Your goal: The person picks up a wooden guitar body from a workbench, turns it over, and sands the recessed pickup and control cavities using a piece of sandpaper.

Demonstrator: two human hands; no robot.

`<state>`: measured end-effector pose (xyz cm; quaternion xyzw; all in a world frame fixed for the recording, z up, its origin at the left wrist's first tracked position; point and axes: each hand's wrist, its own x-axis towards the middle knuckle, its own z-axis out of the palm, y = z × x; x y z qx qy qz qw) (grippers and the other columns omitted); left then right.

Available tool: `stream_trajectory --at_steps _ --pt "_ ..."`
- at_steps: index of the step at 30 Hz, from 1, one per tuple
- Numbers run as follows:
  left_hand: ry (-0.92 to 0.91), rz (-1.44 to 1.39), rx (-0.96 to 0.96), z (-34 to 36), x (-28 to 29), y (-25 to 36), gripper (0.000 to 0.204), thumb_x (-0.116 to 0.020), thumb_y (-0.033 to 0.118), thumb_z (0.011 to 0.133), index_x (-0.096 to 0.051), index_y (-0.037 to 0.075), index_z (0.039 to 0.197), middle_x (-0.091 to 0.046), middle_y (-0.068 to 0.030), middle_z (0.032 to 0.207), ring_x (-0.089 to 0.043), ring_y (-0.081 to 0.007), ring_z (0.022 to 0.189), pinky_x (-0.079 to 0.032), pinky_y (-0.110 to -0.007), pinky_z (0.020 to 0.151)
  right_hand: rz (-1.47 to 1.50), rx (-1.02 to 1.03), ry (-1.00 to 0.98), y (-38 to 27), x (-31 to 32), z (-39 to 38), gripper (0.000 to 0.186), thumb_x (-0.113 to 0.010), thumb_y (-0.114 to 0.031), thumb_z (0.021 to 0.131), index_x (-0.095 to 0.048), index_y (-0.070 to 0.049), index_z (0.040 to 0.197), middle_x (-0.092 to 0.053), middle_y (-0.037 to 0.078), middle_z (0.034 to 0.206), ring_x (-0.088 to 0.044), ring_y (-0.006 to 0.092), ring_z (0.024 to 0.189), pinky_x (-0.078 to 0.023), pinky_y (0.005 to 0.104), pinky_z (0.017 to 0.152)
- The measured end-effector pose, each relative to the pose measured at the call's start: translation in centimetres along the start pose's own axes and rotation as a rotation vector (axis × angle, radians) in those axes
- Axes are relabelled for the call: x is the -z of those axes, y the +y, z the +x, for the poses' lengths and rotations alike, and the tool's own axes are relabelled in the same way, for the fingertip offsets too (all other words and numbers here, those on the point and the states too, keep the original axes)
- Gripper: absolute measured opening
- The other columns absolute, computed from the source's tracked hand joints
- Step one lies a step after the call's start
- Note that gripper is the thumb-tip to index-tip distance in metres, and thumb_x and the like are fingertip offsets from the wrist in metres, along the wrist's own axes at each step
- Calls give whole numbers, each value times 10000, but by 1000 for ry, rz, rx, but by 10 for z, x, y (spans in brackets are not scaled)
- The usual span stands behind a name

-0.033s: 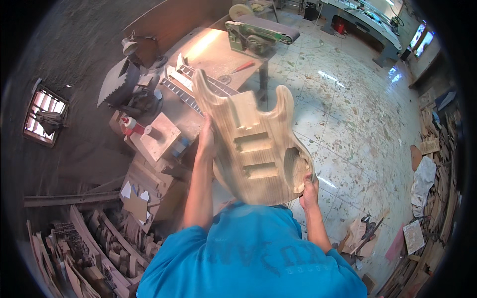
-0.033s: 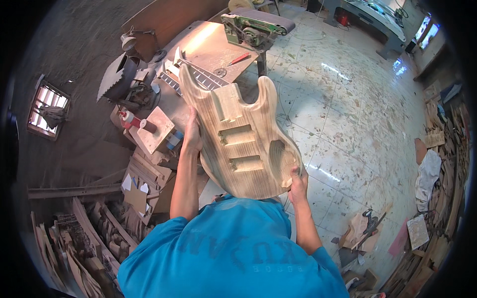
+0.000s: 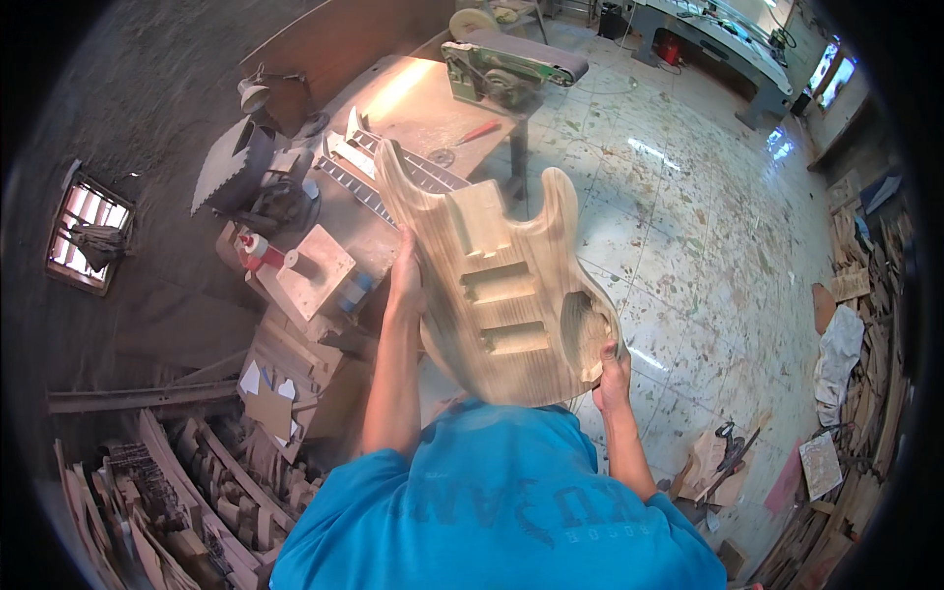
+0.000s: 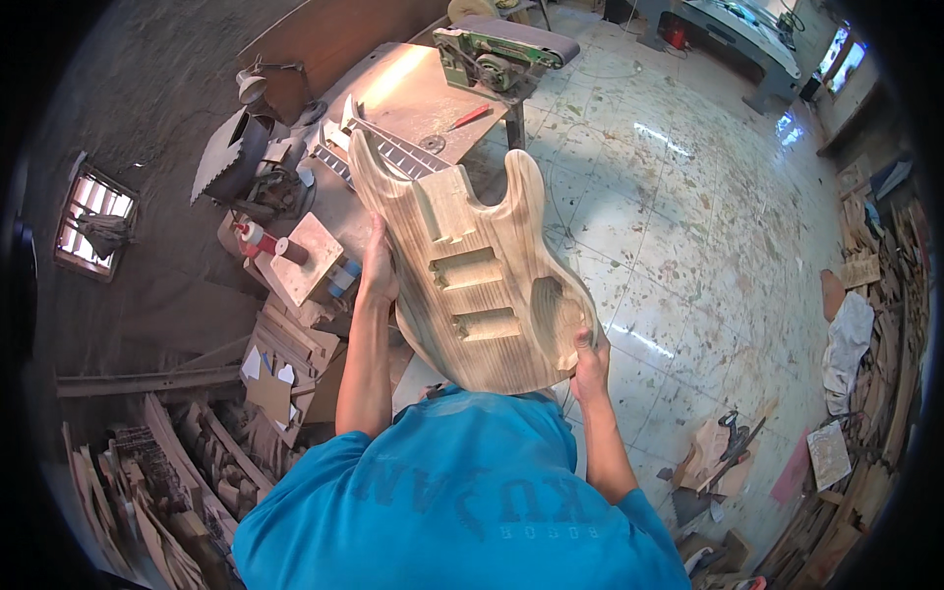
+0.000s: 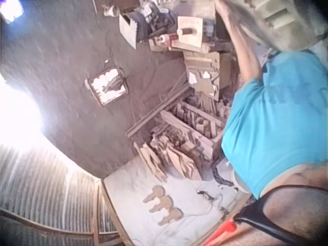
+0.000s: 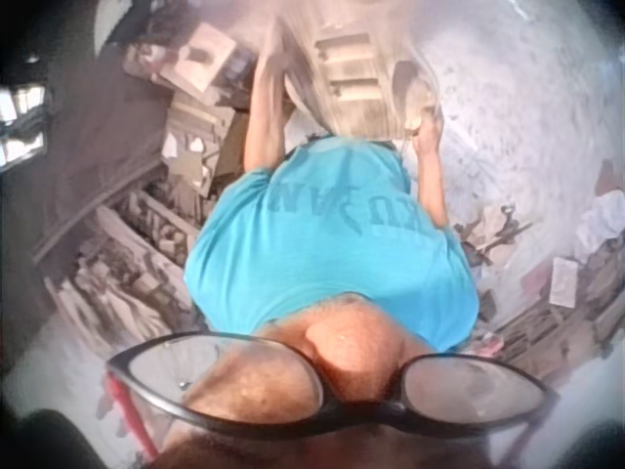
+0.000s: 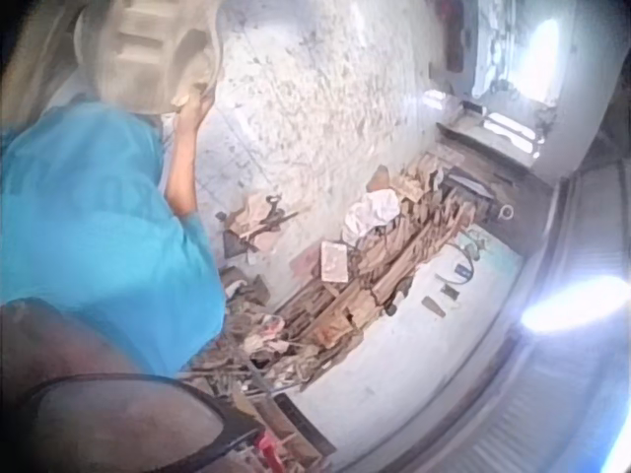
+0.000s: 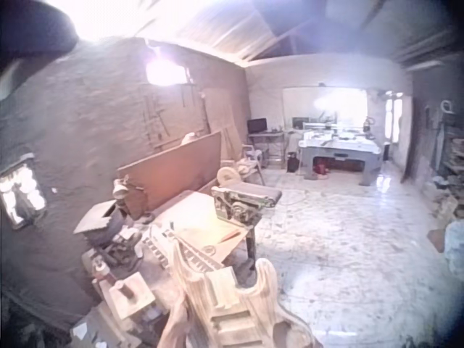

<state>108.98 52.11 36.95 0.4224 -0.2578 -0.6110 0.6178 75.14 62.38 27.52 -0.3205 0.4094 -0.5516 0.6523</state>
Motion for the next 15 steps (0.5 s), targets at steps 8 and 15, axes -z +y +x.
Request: stream_trajectory --at_steps 8,15 --pt "75 109 45 5 0 -22 685 -286 539 1094 -351 22 1540 -517 -190 1475 -562 -285 1328 -479 -436 1115 74 -48 59 4 16 3 833 -723 -557 902 -484 42 1430 -573 142 1387 -560 254 1273 -464 400 1071" --pt "14 87 62 7 -11 -28 681 -342 504 1101 -375 -24 1530 -452 -194 1541 -466 -280 1408 -387 -422 1160 128 -89 85 12 27 10 837 -685 -547 932 -432 38 1473 -546 159 1438 -551 269 1304 -470 417 1084"
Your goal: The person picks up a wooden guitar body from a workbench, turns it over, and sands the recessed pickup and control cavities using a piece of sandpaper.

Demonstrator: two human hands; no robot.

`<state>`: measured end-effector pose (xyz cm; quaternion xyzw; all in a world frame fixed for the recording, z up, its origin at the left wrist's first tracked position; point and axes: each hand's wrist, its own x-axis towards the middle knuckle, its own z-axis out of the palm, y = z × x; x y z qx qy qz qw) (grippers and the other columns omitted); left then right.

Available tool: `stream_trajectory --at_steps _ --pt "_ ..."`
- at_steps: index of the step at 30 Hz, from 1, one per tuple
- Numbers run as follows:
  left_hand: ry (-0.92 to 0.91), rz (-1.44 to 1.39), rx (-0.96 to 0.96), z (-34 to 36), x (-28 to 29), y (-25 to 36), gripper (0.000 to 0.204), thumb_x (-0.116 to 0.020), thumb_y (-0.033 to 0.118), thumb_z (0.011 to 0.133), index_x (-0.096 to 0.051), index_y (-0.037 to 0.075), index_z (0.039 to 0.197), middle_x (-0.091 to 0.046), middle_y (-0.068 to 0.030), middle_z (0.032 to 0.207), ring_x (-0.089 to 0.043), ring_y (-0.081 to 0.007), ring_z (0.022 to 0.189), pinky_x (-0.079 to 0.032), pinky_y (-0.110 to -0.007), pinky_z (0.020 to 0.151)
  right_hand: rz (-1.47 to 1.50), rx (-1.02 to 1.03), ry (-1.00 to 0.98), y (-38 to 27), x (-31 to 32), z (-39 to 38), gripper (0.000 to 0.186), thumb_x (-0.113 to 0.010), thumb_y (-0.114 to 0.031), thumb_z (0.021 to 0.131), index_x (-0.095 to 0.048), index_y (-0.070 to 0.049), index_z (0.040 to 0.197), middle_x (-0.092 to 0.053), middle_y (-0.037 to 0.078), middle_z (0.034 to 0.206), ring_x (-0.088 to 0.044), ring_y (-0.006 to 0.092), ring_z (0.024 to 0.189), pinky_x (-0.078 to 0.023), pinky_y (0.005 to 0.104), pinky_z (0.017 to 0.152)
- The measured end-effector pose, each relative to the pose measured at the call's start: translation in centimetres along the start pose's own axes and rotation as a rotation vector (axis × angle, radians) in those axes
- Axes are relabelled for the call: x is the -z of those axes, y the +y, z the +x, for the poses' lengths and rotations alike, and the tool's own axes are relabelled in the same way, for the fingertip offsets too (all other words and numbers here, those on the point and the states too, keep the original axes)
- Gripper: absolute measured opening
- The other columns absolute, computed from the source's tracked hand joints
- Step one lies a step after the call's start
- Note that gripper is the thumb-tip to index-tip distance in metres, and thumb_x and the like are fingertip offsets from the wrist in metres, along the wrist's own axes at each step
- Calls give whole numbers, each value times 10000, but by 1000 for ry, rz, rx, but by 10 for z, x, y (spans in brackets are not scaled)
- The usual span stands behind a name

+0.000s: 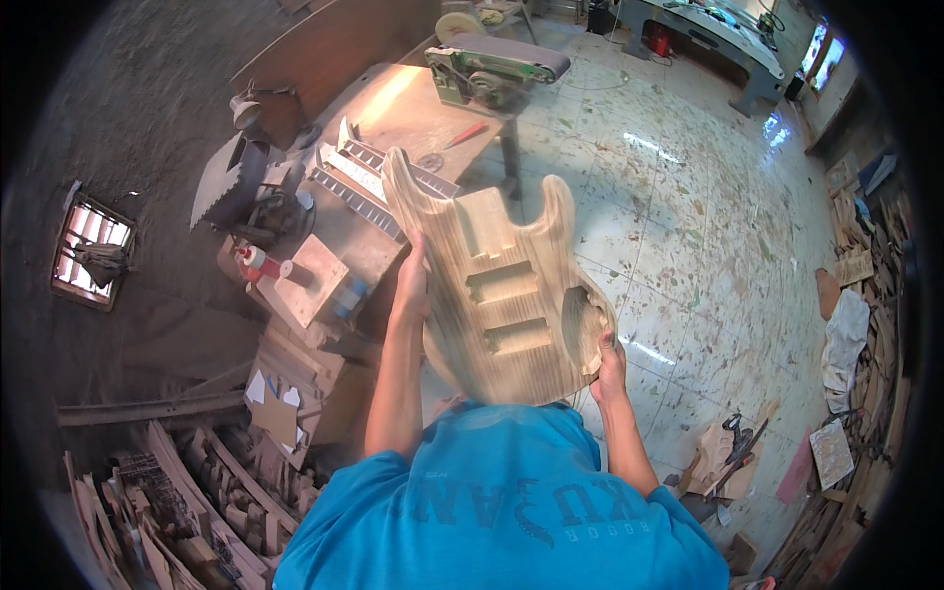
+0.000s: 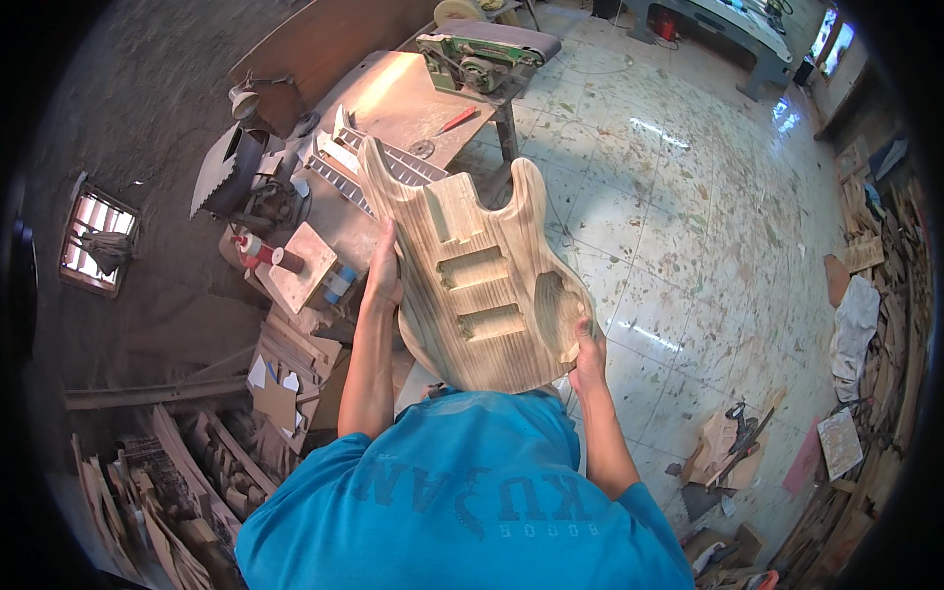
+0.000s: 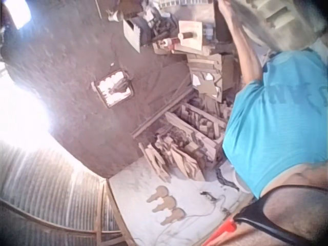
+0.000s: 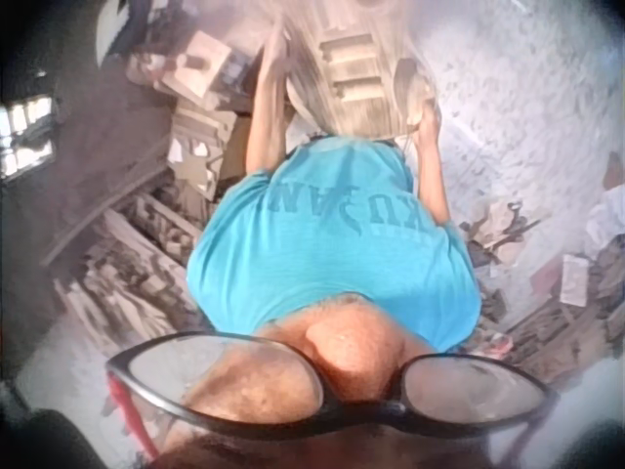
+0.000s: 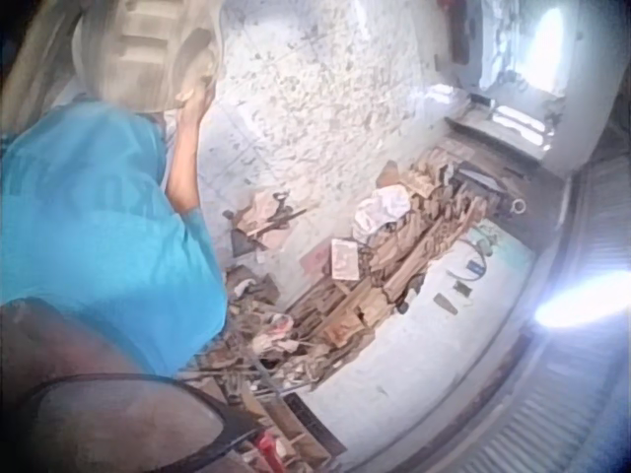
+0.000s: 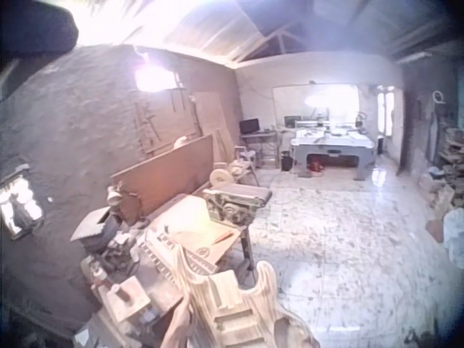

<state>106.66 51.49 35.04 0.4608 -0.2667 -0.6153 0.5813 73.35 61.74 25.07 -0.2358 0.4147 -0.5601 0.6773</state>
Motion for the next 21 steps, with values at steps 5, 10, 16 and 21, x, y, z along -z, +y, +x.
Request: stream_trajectory --at_steps 5,10,16,21 --pt "-51 11 30 5 -8 -6 603 -401 417 1107 -414 -38 1502 -487 -197 1510 -482 -284 1390 -390 -418 1143 46 -32 -4 3 10 6 836 -665 -551 942 -415 31 1487 -538 160 1452 -556 278 1308 -480 427 1084" --pt "-67 94 33 16 -6 -15 606 -431 426 1094 -427 -36 1487 -529 -204 1465 -572 -279 1302 -484 -421 1071 58 -56 13 10 22 14 829 -645 -553 953 -403 23 1498 -534 161 1458 -554 282 1313 -485 431 1079" --pt "-8 205 15 15 -13 -18 608 -437 448 1091 -456 -27 1469 -566 -189 1427 -586 -262 1289 -494 -408 1069 76 -93 19 16 25 16 815 -604 -573 969 -394 -2 1510 -529 156 1465 -546 284 1322 -478 439 1084" --pt "34 334 -79 6 -23 -7 594 -564 428 1047 -516 -28 1424 -623 -146 1341 -600 -216 1203 -466 -358 1022 153 -122 11 25 20 26 818 -570 -598 975 -375 -31 1531 -514 149 1484 -534 296 1335 -462 456 1099"
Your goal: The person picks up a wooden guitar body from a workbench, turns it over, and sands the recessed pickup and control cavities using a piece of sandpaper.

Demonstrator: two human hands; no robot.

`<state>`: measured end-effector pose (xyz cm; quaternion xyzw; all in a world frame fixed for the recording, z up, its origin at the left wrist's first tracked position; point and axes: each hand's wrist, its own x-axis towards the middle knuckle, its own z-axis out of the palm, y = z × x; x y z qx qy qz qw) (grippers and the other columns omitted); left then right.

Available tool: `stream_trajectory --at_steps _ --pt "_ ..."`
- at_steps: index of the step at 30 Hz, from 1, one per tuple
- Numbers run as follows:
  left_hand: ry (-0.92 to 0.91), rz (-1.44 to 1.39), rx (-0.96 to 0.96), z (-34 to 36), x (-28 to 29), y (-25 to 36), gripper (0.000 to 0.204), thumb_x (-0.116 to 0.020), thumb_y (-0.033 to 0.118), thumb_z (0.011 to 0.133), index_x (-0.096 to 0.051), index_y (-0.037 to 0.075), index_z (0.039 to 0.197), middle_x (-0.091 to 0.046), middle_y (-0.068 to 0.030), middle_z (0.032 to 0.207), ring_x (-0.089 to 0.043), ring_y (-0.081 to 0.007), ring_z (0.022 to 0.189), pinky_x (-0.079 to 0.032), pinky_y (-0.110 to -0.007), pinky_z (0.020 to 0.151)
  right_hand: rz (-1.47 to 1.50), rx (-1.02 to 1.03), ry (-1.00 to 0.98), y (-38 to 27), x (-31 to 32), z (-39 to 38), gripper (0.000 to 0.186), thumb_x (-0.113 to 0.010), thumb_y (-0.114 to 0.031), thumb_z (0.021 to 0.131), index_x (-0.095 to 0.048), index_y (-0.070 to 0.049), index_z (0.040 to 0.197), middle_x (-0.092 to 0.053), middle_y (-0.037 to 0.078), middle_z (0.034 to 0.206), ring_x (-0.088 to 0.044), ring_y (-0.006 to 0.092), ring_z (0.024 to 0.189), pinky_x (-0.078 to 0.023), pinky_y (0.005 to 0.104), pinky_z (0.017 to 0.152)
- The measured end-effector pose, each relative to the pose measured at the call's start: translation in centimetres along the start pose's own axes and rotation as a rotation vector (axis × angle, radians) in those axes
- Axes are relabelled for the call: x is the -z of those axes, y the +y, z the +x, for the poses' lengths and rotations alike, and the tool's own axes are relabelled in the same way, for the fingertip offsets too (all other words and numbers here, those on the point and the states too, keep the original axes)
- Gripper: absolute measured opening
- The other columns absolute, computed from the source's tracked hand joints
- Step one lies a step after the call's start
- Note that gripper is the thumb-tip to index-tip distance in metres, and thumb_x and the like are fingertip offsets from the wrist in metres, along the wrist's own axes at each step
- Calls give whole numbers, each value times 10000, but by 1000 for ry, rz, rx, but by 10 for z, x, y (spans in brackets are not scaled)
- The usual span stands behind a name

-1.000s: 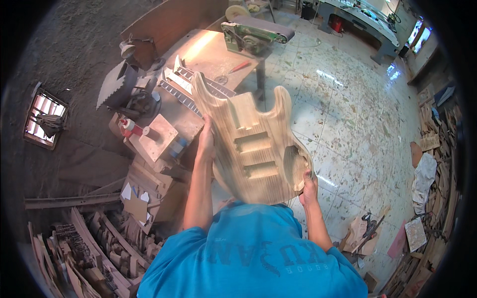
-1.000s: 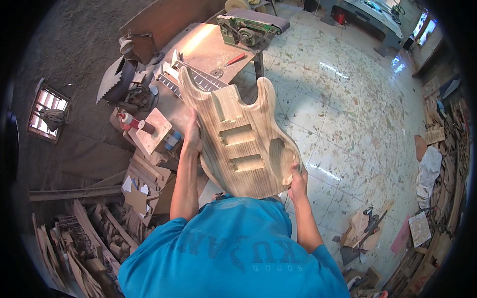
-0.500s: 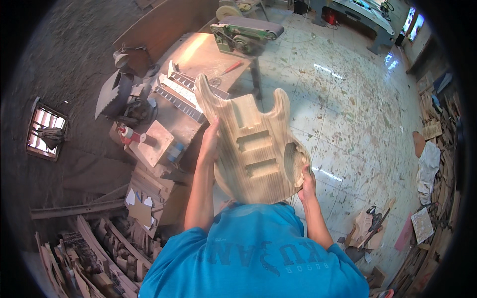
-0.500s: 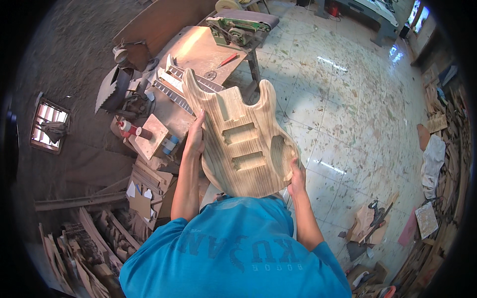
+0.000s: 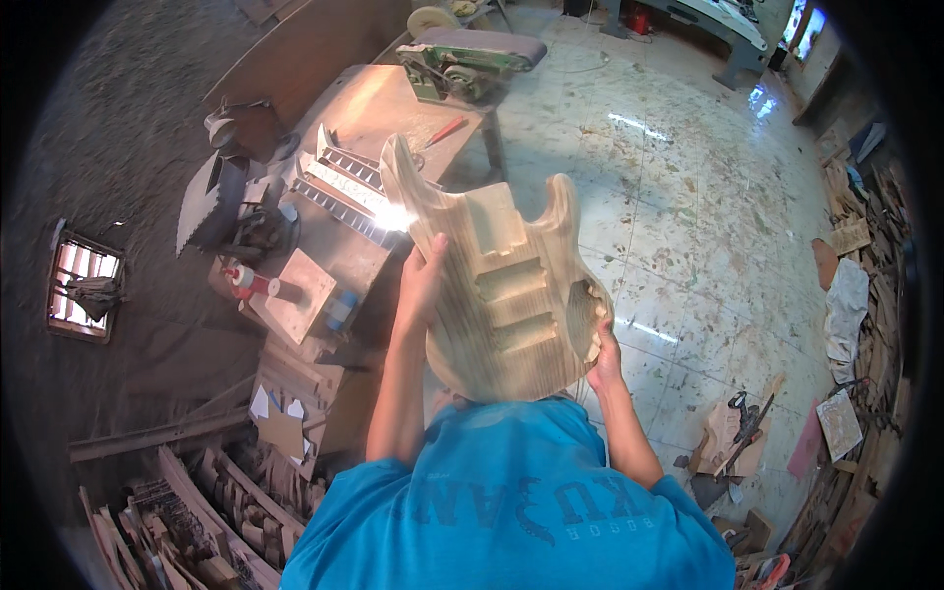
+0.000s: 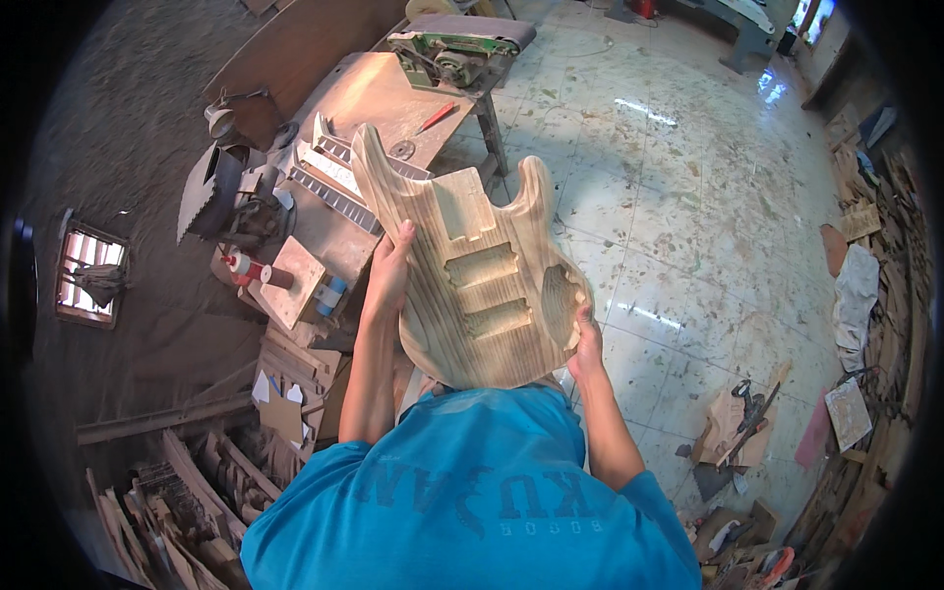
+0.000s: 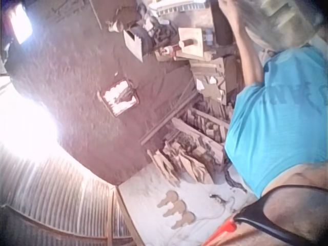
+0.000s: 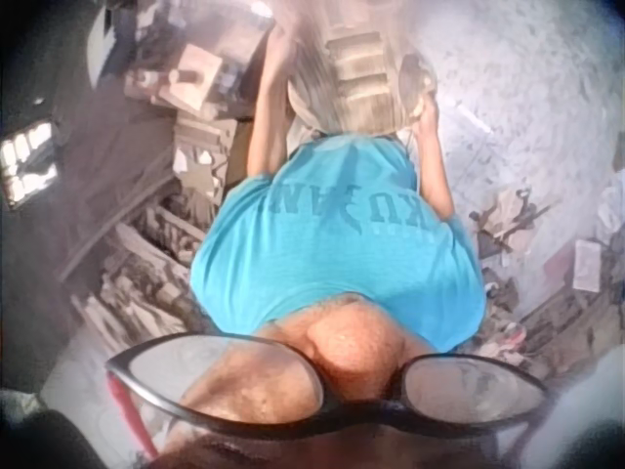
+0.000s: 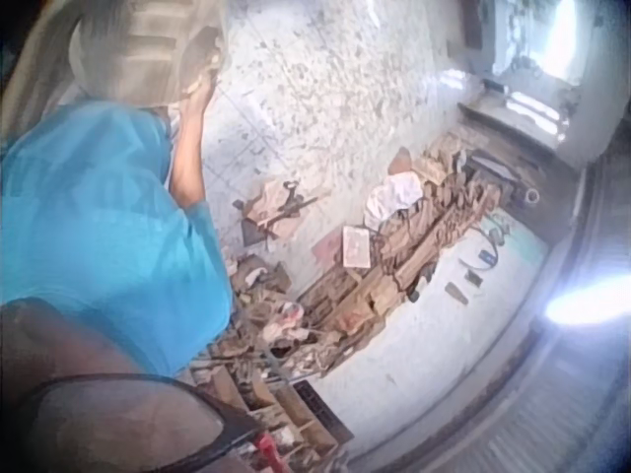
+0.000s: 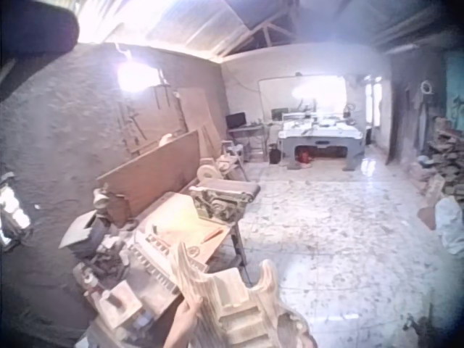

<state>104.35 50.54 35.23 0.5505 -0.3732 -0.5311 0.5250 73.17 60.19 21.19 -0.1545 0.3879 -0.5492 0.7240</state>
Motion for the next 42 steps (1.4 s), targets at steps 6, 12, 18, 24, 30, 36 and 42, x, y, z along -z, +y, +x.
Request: stream_trajectory --at_steps 6,12,18,24,30,36,42 --pt "-13 139 -150 -3 1 34 630 -685 419 974 -535 -35 1384 -663 -153 1246 -631 -209 1127 -493 -344 953 65 53 -30 14 -20 20 800 -526 -616 987 -355 -78 1554 -496 135 1506 -530 317 1338 -449 480 1107" --pt "50 156 -146 8 17 34 652 -699 466 958 -553 -27 1361 -678 -130 1179 -639 -186 1031 -512 -328 883 121 65 -6 26 -43 24 695 -523 -540 1025 -396 -77 1528 -532 130 1474 -543 299 1325 -457 462 1101" --pt "199 -24 -115 2 123 27 665 -408 554 1078 -452 33 1488 -507 -97 1463 -480 -204 1328 -379 -361 1137 -124 50 55 56 -85 -12 476 -764 -334 917 -606 -83 1289 -609 12 1051 -569 127 985 -494 329 824" --pt "177 -160 -228 -29 179 26 666 -449 634 997 -469 122 1423 -502 -117 1415 -534 -299 1302 -478 -542 1079 -339 93 122 97 -138 -73 530 -850 -329 833 -608 -61 1221 -593 -5 988 -549 104 956 -453 275 855" --pt "224 -215 -110 -21 202 18 743 -413 690 986 -450 104 1441 -488 -126 1436 -492 -303 1340 -439 -529 1113 -213 66 69 109 -148 -87 670 -885 -446 789 -601 -52 1251 -628 27 1113 -565 147 1086 -447 319 966" --pt "304 -196 -82 -12 195 14 826 -426 739 954 -432 92 1467 -466 -134 1456 -463 -314 1349 -396 -521 1127 -272 106 142 122 -147 -101 696 -894 -402 788 -589 -37 1296 -633 42 1154 -575 163 1100 -452 322 980" --pt "294 -240 36 -1 200 14 948 -437 807 902 -434 49 1472 -447 -177 1466 -449 -354 1349 -390 -536 1114 -277 117 233 120 -160 -104 659 -884 -318 804 -578 -32 1312 -632 49 1160 -577 168 1109 -462 336 982"
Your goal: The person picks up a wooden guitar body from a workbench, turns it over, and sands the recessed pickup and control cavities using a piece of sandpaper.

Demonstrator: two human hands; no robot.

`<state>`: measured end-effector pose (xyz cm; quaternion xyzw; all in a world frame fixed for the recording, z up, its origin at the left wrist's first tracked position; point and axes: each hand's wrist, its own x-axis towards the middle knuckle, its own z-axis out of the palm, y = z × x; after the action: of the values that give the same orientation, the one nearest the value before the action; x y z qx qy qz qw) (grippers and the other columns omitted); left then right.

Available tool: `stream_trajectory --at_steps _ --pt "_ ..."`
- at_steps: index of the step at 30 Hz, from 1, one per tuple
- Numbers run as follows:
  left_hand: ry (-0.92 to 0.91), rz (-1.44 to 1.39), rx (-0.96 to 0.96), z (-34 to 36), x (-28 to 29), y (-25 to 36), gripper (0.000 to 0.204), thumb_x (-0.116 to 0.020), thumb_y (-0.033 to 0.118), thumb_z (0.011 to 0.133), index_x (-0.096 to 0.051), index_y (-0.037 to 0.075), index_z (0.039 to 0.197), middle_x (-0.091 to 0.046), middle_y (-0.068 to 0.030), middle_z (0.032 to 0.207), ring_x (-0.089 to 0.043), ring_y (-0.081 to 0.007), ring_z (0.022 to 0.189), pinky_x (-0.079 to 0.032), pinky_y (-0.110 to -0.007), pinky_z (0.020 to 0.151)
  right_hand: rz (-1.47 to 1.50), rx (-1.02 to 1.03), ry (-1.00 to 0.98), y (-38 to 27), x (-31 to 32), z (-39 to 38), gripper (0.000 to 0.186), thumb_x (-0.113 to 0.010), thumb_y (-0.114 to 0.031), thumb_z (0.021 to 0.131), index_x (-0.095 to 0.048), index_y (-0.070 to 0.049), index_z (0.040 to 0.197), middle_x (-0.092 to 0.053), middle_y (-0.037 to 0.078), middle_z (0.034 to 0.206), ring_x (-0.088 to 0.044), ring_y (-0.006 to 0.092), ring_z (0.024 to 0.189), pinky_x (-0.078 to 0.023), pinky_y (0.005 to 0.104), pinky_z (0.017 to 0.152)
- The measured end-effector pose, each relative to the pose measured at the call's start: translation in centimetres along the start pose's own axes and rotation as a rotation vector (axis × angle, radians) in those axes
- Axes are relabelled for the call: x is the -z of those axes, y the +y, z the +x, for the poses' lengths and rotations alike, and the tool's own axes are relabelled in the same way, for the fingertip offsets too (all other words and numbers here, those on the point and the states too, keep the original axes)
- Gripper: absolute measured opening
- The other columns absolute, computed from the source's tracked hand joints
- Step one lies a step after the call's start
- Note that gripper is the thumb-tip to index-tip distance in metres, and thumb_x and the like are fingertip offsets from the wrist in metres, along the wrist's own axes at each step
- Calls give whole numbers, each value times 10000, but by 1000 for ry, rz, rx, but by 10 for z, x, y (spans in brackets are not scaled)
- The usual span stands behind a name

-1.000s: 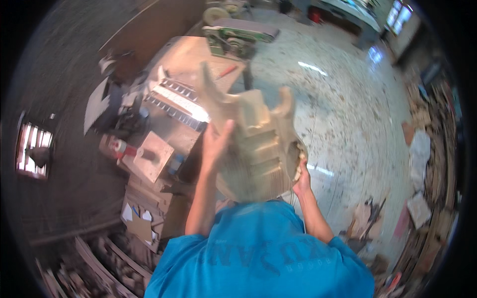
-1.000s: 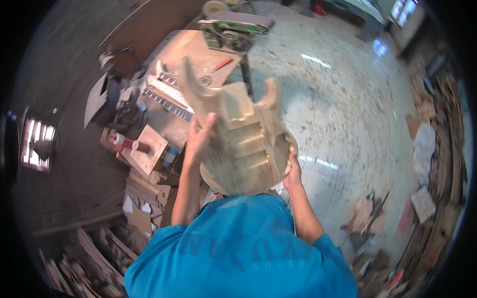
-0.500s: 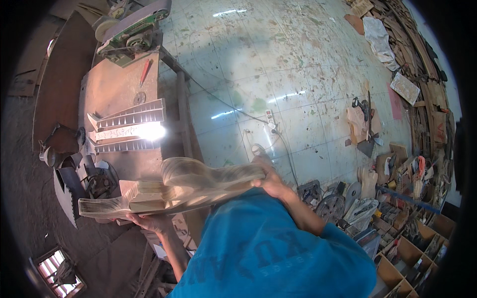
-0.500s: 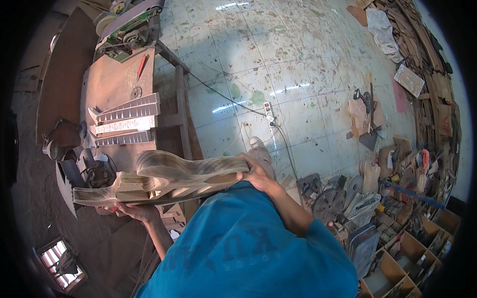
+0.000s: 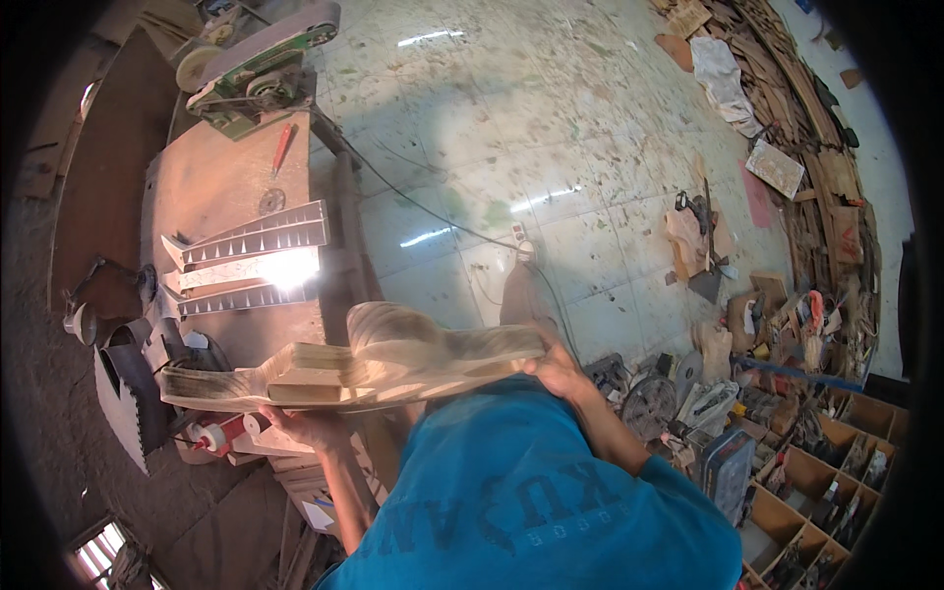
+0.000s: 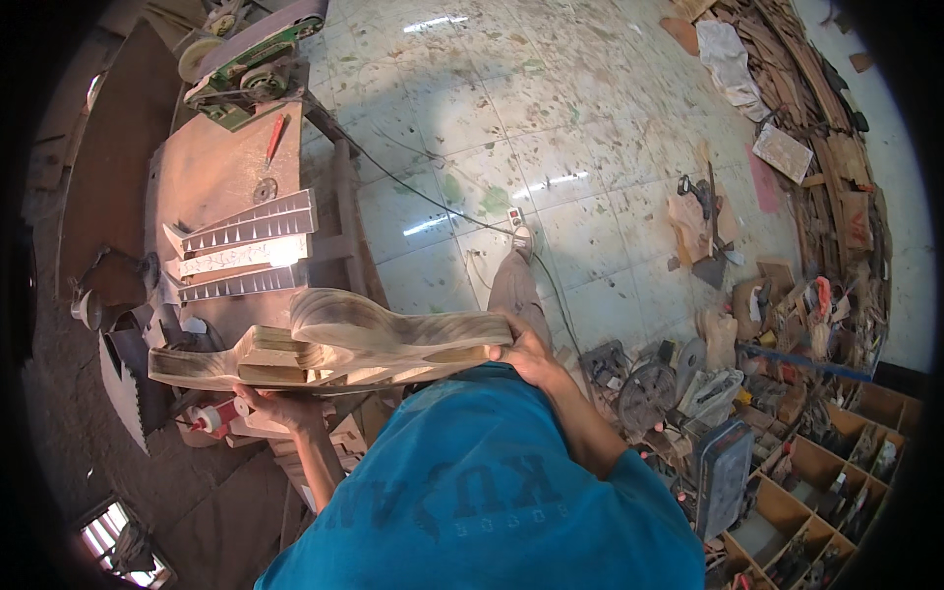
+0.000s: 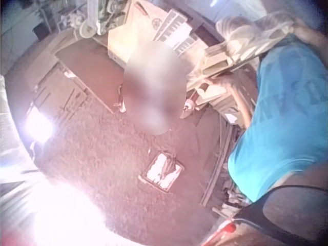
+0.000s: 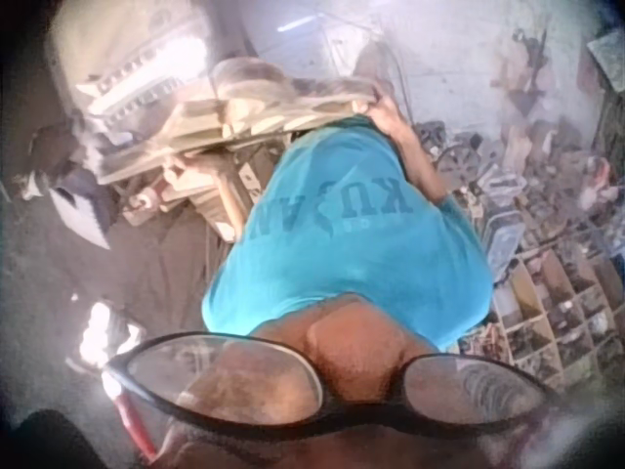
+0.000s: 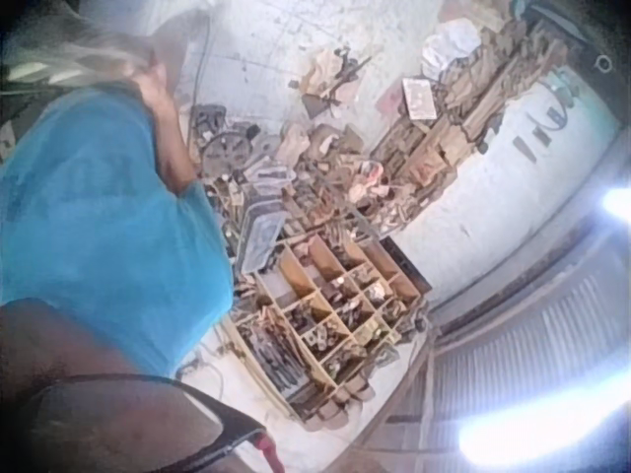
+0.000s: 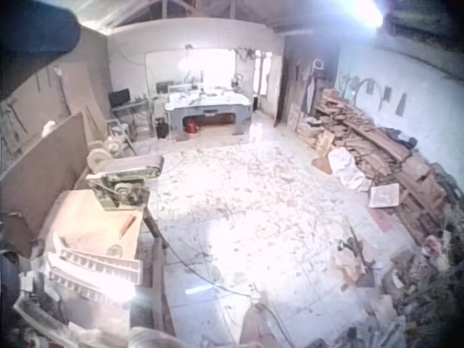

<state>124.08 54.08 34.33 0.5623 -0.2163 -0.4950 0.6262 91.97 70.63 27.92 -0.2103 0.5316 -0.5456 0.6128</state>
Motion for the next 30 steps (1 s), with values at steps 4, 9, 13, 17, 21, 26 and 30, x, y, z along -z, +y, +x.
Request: stream_trajectory --at_steps 4,9,13,17,21,26,30 --pt "-61 -54 29 17 25 -10 954 -452 813 894 -448 51 1468 -469 -172 1457 -470 -341 1324 -415 -519 1094 40 13 71 19 1 8 702 -882 -319 790 -556 -10 1330 -622 61 1189 -579 179 1131 -465 350 1000" --pt "-59 -64 45 10 0 -11 886 -538 792 873 -539 32 1329 -578 -134 1299 -533 -279 1223 -431 -443 1059 123 100 29 9 3 26 860 -922 -425 723 -533 9 1355 -623 94 1245 -582 223 1192 -445 373 1059" --pt "-146 -45 -11 17 -9 -15 820 -521 766 902 -545 59 1317 -576 -118 1303 -536 -276 1228 -431 -444 1068 110 111 -23 -10 0 40 866 -915 -392 739 -510 18 1385 -607 114 1299 -565 239 1241 -438 384 1085" --pt "-17 -11 -42 12 -27 5 741 -509 709 937 -555 72 1312 -564 -104 1320 -548 -283 1226 -446 -475 1064 108 26 2 -16 8 55 837 -896 -350 768 -498 -2 1417 -588 130 1329 -547 263 1264 -434 392 1098" --pt "154 -51 -114 13 -37 20 741 -487 672 965 -536 48 1361 -544 -127 1377 -533 -309 1273 -445 -507 1078 -33 -136 -38 -2 9 74 793 -885 -334 783 -509 -27 1410 -599 95 1286 -532 221 1256 -435 377 1068" --pt "97 -6 -154 12 -39 22 828 -461 737 942 -495 55 1410 -522 -148 1398 -492 -319 1331 -425 -536 1103 25 -76 -207 -24 1 67 691 -880 -342 799 -556 -70 1346 -628 62 1214 -551 187 1190 -439 357 1034" --pt "-42 13 -49 14 -37 16 810 -466 726 943 -450 80 1432 -462 -119 1443 -478 -293 1327 -413 -529 1095 -45 -35 -119 -19 6 38 649 -871 -326 820 -565 -63 1328 -638 48 1196 -566 169 1164 -441 345 1026"
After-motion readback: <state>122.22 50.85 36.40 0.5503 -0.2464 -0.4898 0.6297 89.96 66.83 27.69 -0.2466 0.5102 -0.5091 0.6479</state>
